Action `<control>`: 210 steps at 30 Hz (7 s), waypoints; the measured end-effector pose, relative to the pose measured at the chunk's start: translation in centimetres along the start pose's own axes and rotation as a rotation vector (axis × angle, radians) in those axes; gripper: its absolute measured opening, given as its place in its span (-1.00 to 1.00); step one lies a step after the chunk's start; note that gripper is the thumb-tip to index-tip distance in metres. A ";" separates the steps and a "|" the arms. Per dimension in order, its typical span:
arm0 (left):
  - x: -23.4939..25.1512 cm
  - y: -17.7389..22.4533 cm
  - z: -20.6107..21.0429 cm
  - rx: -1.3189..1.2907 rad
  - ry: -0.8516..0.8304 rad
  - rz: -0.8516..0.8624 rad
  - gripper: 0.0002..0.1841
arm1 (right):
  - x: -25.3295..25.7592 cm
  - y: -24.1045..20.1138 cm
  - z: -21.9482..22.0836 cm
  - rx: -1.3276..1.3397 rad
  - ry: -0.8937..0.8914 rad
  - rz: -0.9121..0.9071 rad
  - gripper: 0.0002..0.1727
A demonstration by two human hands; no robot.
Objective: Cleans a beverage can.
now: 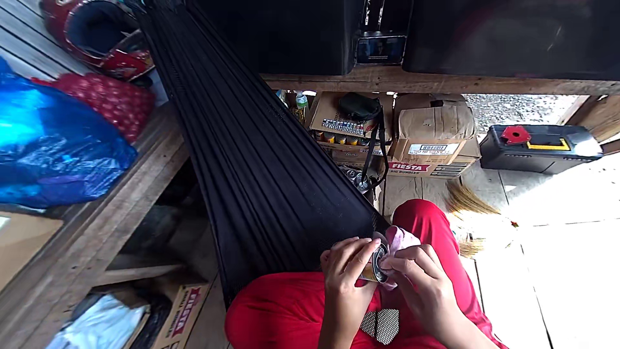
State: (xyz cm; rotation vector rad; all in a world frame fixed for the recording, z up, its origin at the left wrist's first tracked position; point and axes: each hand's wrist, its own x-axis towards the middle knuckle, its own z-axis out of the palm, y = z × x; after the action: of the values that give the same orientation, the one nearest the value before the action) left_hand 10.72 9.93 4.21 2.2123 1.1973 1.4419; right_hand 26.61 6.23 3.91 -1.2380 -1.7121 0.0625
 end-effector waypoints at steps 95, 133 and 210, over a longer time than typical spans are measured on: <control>-1.0 -0.1 0.4 -0.089 0.008 -0.110 -0.53 | 2.7 0.0 0.9 0.102 -0.026 0.149 -0.86; -1.1 0.4 2.1 -0.176 0.095 -0.106 -0.53 | 4.0 3.9 0.4 0.227 -0.072 -0.272 -0.86; -6.6 -5.1 -16.4 -0.403 -0.105 -0.295 -0.33 | -1.8 -10.8 9.6 0.955 -0.035 0.261 -0.87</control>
State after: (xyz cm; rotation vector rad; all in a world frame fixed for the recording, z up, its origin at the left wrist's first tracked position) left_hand -6.84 4.63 4.89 1.7386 1.0367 1.2940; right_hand 12.15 4.17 3.55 -0.7071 -1.2561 0.9441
